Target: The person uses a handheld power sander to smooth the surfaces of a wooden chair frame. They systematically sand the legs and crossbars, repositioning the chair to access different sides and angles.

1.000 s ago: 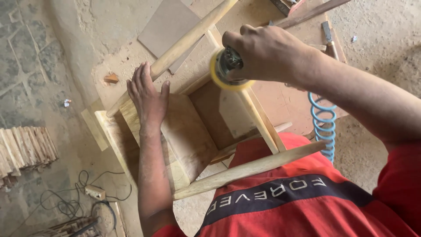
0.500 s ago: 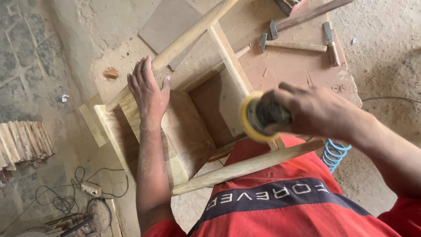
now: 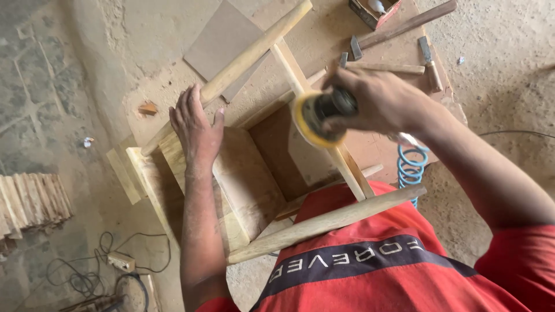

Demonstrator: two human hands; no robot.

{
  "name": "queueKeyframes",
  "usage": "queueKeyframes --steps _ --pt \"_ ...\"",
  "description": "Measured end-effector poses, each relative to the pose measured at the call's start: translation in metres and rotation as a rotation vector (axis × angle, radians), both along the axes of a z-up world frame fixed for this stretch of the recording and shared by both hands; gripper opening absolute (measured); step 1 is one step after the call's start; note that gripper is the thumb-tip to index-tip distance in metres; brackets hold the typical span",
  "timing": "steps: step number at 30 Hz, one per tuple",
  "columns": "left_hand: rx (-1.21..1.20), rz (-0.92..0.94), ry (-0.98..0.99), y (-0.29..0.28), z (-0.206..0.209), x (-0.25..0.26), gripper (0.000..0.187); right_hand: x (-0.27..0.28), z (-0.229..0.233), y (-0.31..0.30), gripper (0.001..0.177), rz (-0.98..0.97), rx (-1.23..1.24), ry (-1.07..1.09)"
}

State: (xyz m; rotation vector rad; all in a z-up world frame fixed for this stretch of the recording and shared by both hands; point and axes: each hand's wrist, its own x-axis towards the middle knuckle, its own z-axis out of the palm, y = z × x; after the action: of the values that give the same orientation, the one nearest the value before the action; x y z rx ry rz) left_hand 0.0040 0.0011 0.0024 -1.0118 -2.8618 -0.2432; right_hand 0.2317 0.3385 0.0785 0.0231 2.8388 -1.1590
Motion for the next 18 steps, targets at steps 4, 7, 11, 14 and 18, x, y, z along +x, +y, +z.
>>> queueKeyframes --steps 4,7,11,14,18 --pt "0.014 0.030 0.007 0.001 -0.006 -0.006 0.087 0.046 0.010 -0.010 0.067 0.110 0.035 0.095" --pt "0.019 0.016 0.027 -0.001 -0.012 -0.010 0.086 0.061 0.019 -0.015 0.072 0.082 0.018 -0.099" --pt "0.024 0.011 0.028 -0.002 -0.017 -0.011 0.086 0.043 0.021 -0.014 0.069 0.062 0.062 -0.062" --pt "0.022 0.028 0.016 -0.002 -0.017 -0.010 0.087 0.006 0.038 -0.016 0.064 0.054 0.130 -0.047" --pt "0.027 0.044 -0.015 -0.001 -0.016 -0.010 0.088 -0.049 0.032 -0.007 0.053 0.068 0.178 -0.132"
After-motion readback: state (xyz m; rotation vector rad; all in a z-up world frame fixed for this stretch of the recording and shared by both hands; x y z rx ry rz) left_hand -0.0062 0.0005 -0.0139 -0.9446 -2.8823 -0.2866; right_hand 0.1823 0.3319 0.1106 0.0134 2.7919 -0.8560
